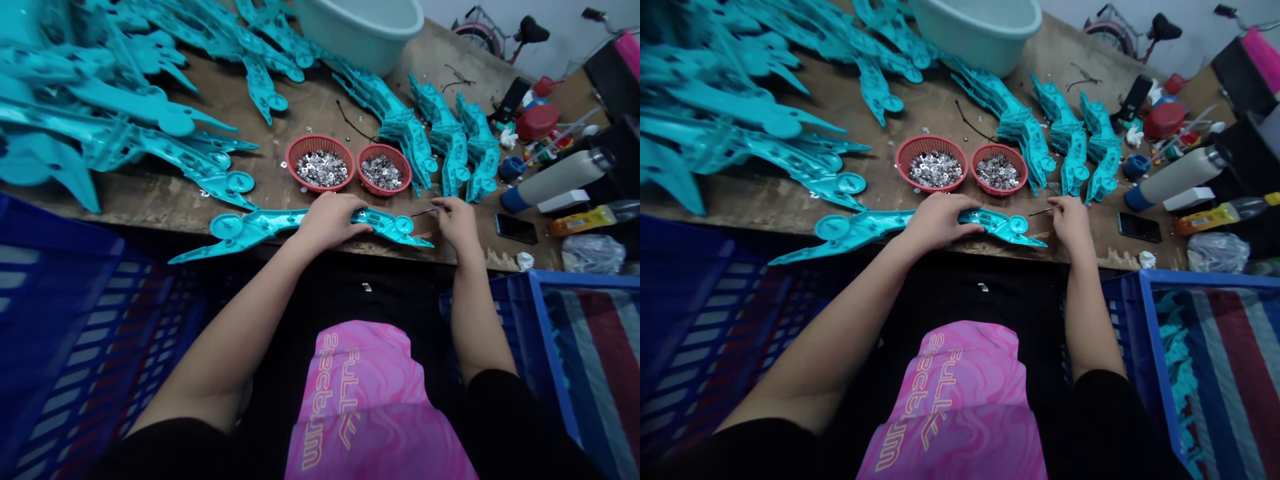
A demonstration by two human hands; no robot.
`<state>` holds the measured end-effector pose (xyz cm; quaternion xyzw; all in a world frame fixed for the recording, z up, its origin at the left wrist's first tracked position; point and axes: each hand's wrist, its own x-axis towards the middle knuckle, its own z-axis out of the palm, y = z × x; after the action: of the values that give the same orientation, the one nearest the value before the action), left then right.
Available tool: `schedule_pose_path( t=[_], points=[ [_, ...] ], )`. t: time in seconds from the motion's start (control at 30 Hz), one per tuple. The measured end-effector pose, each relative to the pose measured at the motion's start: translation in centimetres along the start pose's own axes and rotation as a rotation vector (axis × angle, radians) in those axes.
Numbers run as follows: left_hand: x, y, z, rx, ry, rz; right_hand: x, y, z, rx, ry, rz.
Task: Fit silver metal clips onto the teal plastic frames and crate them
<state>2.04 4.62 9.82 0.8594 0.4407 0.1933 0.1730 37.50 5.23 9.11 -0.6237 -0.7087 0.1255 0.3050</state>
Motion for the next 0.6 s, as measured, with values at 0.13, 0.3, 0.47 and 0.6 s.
schedule_pose_path(
  t=[0.13, 0.3, 0.47, 0.6],
  points=[
    [0.0, 0.0, 0.0, 0.0, 0.013, 0.004, -2.0, 3.0, 0.7, -0.286, -0.018, 0.035],
    [-0.1, 0.0, 0.1, -0.005, 0.018, -0.002, -3.8, 1.0, 0.0, -0.276, 0.099, 0.021],
    [-0.1, -0.2, 0.4, -0.017, 0.022, -0.016, -4.3, -6.1, -0.2, 0.0, 0.043, -0.232],
    [-0.1, -0.1, 0.4, -0.022, 0.027, -0.045, -3.3, -11.3, 2.4, -0.186, -0.154, -0.301]
  ],
)
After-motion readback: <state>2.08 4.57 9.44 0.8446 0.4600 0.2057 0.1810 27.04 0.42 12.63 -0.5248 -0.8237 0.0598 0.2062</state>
